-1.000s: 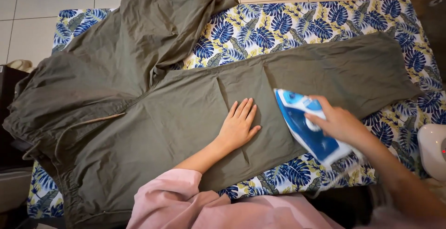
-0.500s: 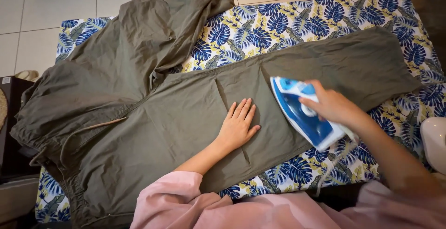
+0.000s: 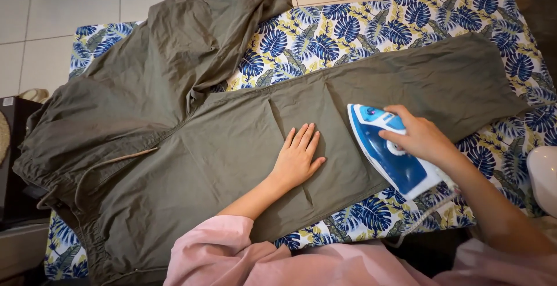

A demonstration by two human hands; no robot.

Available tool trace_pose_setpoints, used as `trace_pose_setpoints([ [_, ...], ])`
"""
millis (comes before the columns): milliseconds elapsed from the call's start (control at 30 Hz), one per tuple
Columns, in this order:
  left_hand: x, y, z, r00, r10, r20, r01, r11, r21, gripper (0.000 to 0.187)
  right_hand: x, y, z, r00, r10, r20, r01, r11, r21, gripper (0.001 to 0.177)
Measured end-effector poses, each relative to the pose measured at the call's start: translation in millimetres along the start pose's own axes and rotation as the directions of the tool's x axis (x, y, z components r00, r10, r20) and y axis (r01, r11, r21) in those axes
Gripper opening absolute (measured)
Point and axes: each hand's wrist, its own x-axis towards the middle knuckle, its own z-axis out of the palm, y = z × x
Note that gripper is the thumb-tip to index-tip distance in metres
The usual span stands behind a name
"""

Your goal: Ironing a pair of olive green cargo pants on an ironing board.

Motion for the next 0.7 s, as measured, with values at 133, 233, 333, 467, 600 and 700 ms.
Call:
trace_pose_setpoints([
  [133, -1, 0, 2, 1.000, -0.002, -0.008, 0.002, 1.000, -0.010, 0.069, 18, -36, -9, 0.999, 0.018, 0.026, -0.021, 0.995, 0.093, 0.073],
  [233, 0, 0, 0, 1.000, -0.001, -0.010, 0.001, 1.000, -0.002, 0.070, 36, -52, -12, 0.998, -0.038, -0.044, 0.041, 0.997, 0.070, 0.070],
  [333, 0, 0, -1, 1.000, -0.004, -0.008, 0.004, 1.000, -0.007, 0.071, 51, -67, -15, 0.992, -0.102, -0.080, 0.105, 0.994, 0.033, 0.070],
  [467, -1, 0, -1, 1.000, -0.001, -0.004, 0.001, 1.000, -0.012, 0.071, 61, -77, -19, 0.994, -0.077, -0.084, 0.081, 0.996, 0.043, 0.070],
  [600, -1, -1, 0, 1.000, 0.008, -0.017, -0.008, 1.000, -0.005, 0.070, 57, -72, -18, 0.996, -0.067, -0.065, 0.068, 0.997, 0.025, 0.070],
  [700, -1, -1, -1, 1.000, -0.002, 0.001, 0.002, 1.000, -0.023, 0.070, 35, -59, -17, 0.996, -0.076, -0.039, 0.075, 0.997, -0.016, 0.070],
])
